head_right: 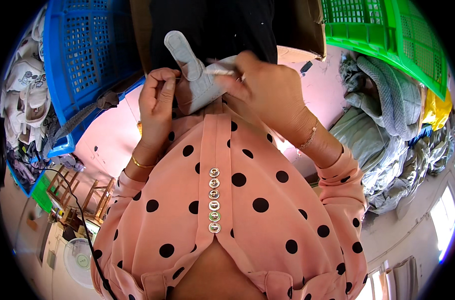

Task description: The person uses a pair of scissors to trim loose threads and excess fabric from the edges of white baby slippers. They handle the slippers one by one, picking them up from a blue basket, cutting the material, and placing them back. The process is repetitive and focused on finishing the edges of the footwear.

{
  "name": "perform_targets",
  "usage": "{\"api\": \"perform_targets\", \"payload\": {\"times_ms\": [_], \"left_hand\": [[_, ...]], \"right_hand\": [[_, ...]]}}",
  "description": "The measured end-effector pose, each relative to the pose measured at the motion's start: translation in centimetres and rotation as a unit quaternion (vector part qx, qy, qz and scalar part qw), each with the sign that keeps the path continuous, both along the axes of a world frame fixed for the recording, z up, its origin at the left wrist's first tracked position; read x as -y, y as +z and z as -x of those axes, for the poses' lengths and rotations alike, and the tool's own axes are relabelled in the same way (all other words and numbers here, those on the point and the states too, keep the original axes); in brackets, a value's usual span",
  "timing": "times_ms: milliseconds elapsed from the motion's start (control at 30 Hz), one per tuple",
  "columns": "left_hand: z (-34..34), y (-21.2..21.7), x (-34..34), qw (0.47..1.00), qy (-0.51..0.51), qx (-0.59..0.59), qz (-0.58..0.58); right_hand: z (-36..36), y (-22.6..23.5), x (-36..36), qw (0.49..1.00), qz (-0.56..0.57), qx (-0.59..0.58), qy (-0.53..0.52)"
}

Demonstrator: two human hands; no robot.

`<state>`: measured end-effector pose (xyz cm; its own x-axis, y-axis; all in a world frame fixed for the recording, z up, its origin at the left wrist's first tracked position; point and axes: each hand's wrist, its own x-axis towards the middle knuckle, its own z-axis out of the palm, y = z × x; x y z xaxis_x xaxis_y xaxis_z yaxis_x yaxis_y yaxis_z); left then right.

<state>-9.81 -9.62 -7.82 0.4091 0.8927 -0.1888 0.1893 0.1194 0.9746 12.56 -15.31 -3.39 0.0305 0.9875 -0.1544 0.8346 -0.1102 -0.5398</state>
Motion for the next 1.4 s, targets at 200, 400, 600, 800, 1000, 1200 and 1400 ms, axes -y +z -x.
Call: {"api": "perform_targets", "payload": {"times_ms": [200, 400, 600, 800, 1000, 1200, 1400], "left_hand": [[0.1, 0.6, -1.2, 0.98, 0.097, 0.112, 0.133], [2.1, 0.7, -2.8, 1.0, 0.019, -0.006, 0.002], [0.4, 1.1, -2.1, 0.994, -0.074, -0.065, 0.051], [-0.4, 3.1, -2.0, 0.984, -0.142, -0.065, 0.081], [-1.9, 5.4, -2.7, 0.844, -0.214, -0.083, -0.485], [-1.0, 5.8, -4.3, 0.868, -0.237, -0.045, -0.435], [-2.7, 6.8, -5.6, 0.913, -0.038, -0.097, -0.395]], "right_hand": [[-0.6, -2.9, 0.7, 0.993, 0.007, -0.083, -0.082], [-0.5, -3.9, 1.3, 0.971, 0.004, -0.199, -0.135], [-0.6, -3.9, 2.0, 0.955, 0.036, -0.251, -0.153], [-1.1, -2.6, 2.2, 0.904, 0.044, -0.368, -0.213], [-2.1, 0.6, -0.4, 0.847, 0.053, -0.464, -0.253], [-2.9, 0.8, -1.4, 0.857, 0.033, -0.455, -0.24], [-2.9, 0.1, -1.1, 0.881, -0.009, -0.44, -0.175]]}}
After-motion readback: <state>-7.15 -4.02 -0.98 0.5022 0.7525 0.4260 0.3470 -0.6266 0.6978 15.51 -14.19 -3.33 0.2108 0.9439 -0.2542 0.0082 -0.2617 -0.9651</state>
